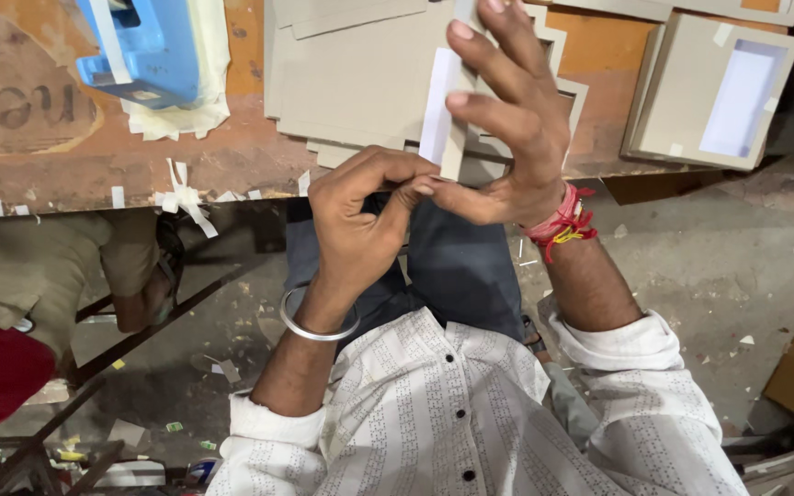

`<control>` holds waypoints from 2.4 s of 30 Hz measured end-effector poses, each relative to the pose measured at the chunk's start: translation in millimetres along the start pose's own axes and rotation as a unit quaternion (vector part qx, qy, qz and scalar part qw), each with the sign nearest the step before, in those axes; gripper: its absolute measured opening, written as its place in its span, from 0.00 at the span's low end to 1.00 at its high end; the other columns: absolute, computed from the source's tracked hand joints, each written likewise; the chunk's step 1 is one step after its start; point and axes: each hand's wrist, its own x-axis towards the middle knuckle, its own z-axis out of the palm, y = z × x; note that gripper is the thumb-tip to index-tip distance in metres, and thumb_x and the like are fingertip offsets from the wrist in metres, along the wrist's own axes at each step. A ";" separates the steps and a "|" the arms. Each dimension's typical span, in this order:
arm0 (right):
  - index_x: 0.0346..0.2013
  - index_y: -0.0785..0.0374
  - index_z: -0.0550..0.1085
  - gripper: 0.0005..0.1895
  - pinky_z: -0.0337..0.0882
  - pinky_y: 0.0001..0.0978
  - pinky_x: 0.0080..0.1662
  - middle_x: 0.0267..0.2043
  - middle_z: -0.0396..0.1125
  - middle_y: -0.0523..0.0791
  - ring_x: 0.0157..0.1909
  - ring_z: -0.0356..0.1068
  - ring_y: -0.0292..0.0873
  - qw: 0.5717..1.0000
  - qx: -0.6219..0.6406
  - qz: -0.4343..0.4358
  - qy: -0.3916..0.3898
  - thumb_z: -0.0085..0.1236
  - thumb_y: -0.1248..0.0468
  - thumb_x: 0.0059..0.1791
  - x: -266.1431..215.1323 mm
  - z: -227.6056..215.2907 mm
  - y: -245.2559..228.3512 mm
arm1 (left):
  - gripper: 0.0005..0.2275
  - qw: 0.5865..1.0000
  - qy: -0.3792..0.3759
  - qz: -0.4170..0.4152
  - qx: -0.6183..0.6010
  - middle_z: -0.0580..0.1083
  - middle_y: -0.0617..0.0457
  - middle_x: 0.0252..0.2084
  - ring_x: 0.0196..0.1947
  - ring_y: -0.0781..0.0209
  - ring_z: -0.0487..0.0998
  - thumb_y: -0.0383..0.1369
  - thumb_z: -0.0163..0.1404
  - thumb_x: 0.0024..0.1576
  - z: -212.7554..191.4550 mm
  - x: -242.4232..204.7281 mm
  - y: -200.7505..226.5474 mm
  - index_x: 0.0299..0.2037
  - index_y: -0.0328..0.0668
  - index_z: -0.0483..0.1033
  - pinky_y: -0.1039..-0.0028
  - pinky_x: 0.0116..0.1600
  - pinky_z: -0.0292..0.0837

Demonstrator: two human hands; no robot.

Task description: The person assembles small photo frames by hand, applying adhesive tape to the edges of cardboard frames and attaching white backing sheets. They handle multiple frames one at a time, aligning and pressing the pieces together, then placing completed units on the table.

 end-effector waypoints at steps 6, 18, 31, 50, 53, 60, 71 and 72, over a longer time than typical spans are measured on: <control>0.54 0.58 0.74 0.30 0.49 0.69 0.75 0.67 0.64 0.55 0.76 0.53 0.61 0.999 -0.022 -0.041 -0.006 0.76 0.48 0.45 2.5 -3.1 2.9 | 0.03 1.000 0.008 -0.001 0.006 0.79 0.50 0.37 0.39 0.63 0.82 0.22 0.60 0.59 0.5 2.5 1.1 0.40 0.32 0.80 0.76 0.46 0.77; 0.52 0.60 0.76 0.30 0.65 0.57 0.72 0.65 0.67 0.53 0.75 0.57 0.62 0.998 -0.040 -0.042 -0.024 0.80 0.50 0.44 8.5 -5.8 -1.0 | 0.02 0.959 0.239 0.149 0.011 0.78 0.47 0.36 0.33 0.63 0.81 0.23 0.57 0.65 -60.8 -3.9 -26.8 0.43 0.32 0.78 0.75 0.38 0.81; 0.52 0.59 0.75 0.31 0.63 0.60 0.74 0.67 0.65 0.52 0.76 0.55 0.61 1.000 -0.004 -0.027 0.002 0.82 0.54 0.41 4.5 -4.2 -3.6 | 0.08 0.972 0.174 0.015 0.155 0.72 0.59 0.29 0.27 0.72 0.65 0.32 0.61 0.66 -186.8 64.9 -45.7 0.36 0.37 0.81 0.80 0.32 0.60; 0.52 0.61 0.73 0.33 0.59 0.63 0.74 0.66 0.65 0.55 0.77 0.52 0.62 0.999 0.003 -0.028 0.018 0.82 0.57 0.40 1.3 -2.1 -3.8 | 0.36 0.980 0.197 0.009 -0.009 0.78 0.43 0.46 0.40 0.57 0.82 0.23 0.65 0.68 -180.7 60.2 -47.8 0.76 0.39 0.46 0.71 0.49 0.81; 0.52 0.60 0.73 0.33 0.60 0.63 0.74 0.65 0.65 0.55 0.77 0.53 0.62 0.999 0.005 -0.021 0.025 0.82 0.56 0.40 -3.6 -1.7 -2.6 | 0.36 0.967 0.254 0.023 0.030 0.78 0.39 0.38 0.36 0.55 0.82 0.21 0.63 0.68 -175.5 29.2 -40.7 0.75 0.41 0.46 0.71 0.47 0.80; 0.51 0.61 0.74 0.32 0.64 0.65 0.69 0.63 0.67 0.57 0.73 0.54 0.66 1.000 0.003 -0.028 0.007 0.82 0.55 0.39 0.0 -2.4 1.5 | 0.26 0.944 0.300 -0.028 0.133 0.79 0.40 0.44 0.34 0.60 0.80 0.17 0.59 0.64 -141.3 -3.3 -44.0 0.66 0.36 0.56 0.79 0.38 0.71; 0.51 0.63 0.76 0.26 0.64 0.63 0.70 0.63 0.67 0.56 0.72 0.56 0.67 1.000 -0.005 0.009 -0.018 0.79 0.58 0.44 11.0 -7.2 -17.5 | 0.22 0.992 0.060 -0.024 -0.109 0.79 0.45 0.35 0.29 0.69 0.79 0.21 0.56 0.69 -2.5 -21.2 43.4 0.63 0.37 0.52 0.86 0.35 0.68; 0.51 0.63 0.76 0.25 0.65 0.63 0.70 0.63 0.67 0.56 0.72 0.56 0.67 1.000 -0.003 0.007 -0.017 0.80 0.59 0.45 12.5 -7.2 -17.2 | 0.22 0.991 0.054 -0.038 -0.117 0.79 0.46 0.33 0.29 0.70 0.78 0.21 0.55 0.70 0.4 -18.9 45.9 0.62 0.37 0.52 0.88 0.34 0.66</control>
